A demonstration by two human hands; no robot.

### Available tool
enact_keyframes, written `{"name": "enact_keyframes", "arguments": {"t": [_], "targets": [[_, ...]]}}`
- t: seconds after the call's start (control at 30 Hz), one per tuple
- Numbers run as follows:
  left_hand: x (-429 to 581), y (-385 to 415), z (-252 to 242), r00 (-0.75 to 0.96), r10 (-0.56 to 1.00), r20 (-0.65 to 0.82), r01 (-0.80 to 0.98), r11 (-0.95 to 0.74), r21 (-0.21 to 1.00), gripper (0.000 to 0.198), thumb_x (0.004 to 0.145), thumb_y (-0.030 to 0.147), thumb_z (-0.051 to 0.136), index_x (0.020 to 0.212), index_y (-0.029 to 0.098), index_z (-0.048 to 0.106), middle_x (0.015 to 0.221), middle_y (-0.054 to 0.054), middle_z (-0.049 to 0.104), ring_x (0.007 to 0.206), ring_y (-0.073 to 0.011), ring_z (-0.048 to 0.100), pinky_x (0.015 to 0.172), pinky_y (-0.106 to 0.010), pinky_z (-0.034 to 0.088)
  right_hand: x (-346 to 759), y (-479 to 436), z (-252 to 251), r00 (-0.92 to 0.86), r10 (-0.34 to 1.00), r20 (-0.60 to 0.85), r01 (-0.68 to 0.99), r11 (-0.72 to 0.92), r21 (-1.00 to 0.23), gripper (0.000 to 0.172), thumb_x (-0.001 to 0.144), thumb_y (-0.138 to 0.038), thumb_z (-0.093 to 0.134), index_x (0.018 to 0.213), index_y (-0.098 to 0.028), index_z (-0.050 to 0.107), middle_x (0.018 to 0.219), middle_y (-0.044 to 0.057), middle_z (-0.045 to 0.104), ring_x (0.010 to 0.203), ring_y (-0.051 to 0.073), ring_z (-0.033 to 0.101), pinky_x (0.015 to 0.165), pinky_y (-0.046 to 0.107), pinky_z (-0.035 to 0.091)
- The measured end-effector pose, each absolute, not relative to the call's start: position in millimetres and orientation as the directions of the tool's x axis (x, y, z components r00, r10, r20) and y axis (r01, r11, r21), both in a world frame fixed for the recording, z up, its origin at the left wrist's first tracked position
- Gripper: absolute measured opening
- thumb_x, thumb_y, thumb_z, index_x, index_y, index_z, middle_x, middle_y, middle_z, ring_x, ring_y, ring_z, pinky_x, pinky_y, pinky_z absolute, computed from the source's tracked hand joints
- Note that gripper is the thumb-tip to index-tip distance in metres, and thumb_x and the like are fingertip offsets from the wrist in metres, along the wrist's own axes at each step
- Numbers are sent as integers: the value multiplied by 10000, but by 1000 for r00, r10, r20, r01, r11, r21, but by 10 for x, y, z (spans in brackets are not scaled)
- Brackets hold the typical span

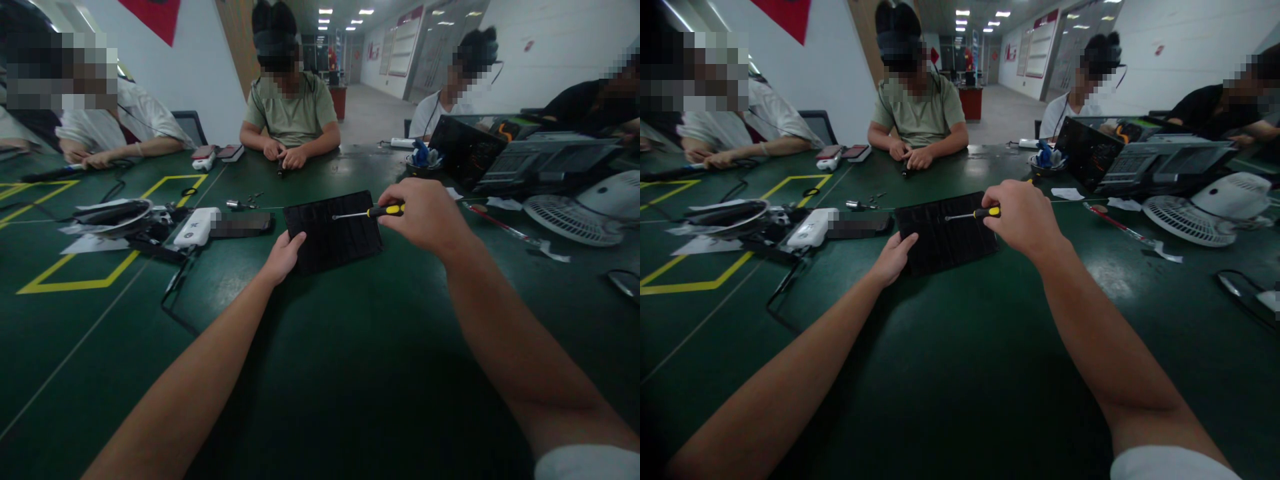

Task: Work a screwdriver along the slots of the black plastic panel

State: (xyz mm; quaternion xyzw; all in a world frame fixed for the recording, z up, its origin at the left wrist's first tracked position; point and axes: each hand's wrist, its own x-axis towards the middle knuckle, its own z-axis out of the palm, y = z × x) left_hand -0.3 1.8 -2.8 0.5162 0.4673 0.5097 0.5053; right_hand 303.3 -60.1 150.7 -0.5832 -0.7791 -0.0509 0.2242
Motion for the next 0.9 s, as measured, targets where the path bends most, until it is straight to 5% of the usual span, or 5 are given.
{"name": "enact_keyframes", "arguments": {"t": [0.9], "targets": [[25, 27, -14, 29, 998, 56, -49, -55, 997, 392, 909, 460, 822, 1200, 198, 799, 1252, -130, 850, 1350, -379, 739, 1280, -597, 515, 2962, -648, 1552, -177, 917, 358, 960, 241, -144, 233, 946, -334, 765, 1138, -244, 861, 1182, 137, 805, 1117, 381, 729, 892, 488, 526]]}}
